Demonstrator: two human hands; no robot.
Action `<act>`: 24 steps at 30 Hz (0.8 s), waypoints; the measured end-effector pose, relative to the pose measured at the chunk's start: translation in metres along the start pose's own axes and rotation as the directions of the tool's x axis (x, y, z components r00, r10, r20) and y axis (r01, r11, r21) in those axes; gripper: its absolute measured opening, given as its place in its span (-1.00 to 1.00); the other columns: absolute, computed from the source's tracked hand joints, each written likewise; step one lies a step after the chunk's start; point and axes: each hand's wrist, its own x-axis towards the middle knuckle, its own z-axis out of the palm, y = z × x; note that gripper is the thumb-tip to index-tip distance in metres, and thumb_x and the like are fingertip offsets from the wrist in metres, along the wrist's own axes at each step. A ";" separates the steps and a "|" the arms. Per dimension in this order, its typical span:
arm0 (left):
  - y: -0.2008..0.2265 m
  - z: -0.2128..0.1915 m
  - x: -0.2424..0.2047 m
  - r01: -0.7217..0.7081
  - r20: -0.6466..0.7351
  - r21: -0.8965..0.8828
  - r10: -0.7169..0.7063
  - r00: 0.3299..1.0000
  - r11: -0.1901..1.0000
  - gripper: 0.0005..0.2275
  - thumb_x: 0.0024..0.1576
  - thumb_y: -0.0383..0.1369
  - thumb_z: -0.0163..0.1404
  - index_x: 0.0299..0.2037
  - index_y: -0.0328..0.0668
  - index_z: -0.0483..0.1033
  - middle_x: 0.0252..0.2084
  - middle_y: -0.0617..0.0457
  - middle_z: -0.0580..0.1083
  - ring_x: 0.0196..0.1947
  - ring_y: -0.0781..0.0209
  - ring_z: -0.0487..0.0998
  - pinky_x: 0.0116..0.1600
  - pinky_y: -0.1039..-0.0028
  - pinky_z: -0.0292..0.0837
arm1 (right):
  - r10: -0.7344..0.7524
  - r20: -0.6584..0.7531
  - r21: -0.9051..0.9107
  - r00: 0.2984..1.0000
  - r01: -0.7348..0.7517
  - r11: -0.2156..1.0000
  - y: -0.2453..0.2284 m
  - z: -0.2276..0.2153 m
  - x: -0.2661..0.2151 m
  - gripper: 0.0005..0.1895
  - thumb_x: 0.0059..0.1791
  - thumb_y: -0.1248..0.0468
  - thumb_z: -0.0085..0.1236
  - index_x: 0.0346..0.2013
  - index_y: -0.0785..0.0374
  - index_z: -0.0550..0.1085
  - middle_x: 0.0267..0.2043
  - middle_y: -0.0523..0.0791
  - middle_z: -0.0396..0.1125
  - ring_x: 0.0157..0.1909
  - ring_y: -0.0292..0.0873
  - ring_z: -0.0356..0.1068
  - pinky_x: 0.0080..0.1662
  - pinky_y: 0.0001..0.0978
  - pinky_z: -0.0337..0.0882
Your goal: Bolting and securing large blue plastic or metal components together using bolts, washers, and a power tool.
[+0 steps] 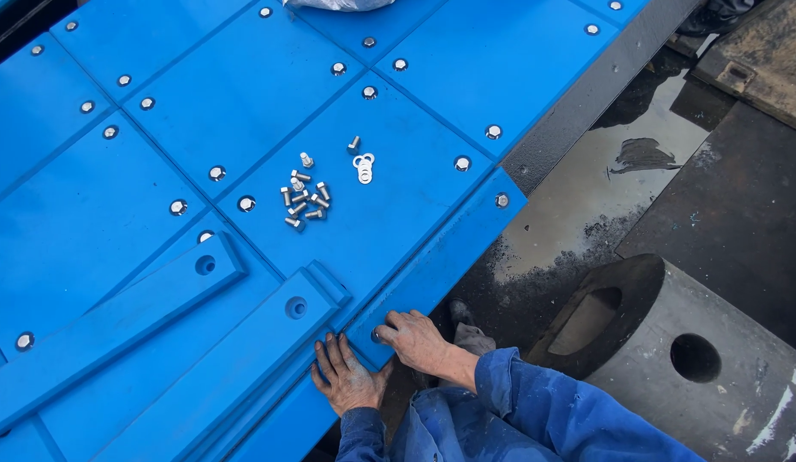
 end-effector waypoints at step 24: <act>0.001 0.015 -0.004 -0.093 -0.299 -0.035 0.078 0.951 0.995 0.06 -0.36 0.29 0.28 0.34 -0.05 0.10 0.43 0.02 0.11 0.52 -0.03 -0.04 0.50 -0.12 -0.09 | -0.127 -0.136 -0.150 0.983 0.107 0.983 0.020 0.021 -0.014 -0.61 -0.07 0.25 0.26 0.06 -0.03 0.54 -0.13 -0.14 0.36 -0.22 -0.12 0.38 -0.12 -0.17 0.26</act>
